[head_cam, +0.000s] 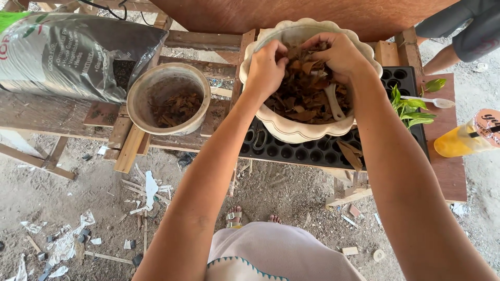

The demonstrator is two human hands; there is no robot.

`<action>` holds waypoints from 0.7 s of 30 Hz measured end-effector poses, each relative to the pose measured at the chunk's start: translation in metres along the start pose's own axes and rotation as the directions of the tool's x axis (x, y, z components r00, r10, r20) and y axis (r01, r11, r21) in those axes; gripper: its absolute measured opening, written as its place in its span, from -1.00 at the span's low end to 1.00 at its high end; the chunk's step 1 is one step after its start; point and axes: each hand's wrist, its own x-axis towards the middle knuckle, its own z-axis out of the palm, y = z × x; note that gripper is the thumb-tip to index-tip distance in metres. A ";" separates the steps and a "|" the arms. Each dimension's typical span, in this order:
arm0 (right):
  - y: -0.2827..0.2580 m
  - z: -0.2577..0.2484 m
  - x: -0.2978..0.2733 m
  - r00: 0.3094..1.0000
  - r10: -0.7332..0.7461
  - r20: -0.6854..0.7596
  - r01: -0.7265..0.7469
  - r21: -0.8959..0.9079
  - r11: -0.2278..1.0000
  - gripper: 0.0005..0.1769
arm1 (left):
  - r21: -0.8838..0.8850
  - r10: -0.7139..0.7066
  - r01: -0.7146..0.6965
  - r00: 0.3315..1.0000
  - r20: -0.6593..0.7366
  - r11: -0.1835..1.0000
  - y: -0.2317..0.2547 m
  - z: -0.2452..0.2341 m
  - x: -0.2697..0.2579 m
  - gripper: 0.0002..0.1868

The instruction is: Crumbling dry leaves by hand into a large white decorative pot on a gardening workbench.

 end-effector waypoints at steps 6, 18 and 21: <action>0.007 -0.004 0.009 0.999 0.032 -0.028 -0.032 0.011 0.999 -0.73 | 0.062 -0.053 0.043 0.985 0.165 0.997 0.013 -0.001 0.000 -0.35; 0.014 0.005 0.016 0.998 0.053 0.022 -0.054 0.050 0.997 -0.79 | -0.005 0.107 -0.107 0.985 0.138 0.994 -0.003 0.006 -0.001 -0.75; 0.008 0.010 0.013 0.991 0.104 -0.084 -0.102 0.023 0.994 -0.77 | -0.080 0.148 -0.137 0.977 0.152 0.987 0.010 -0.002 -0.009 -0.66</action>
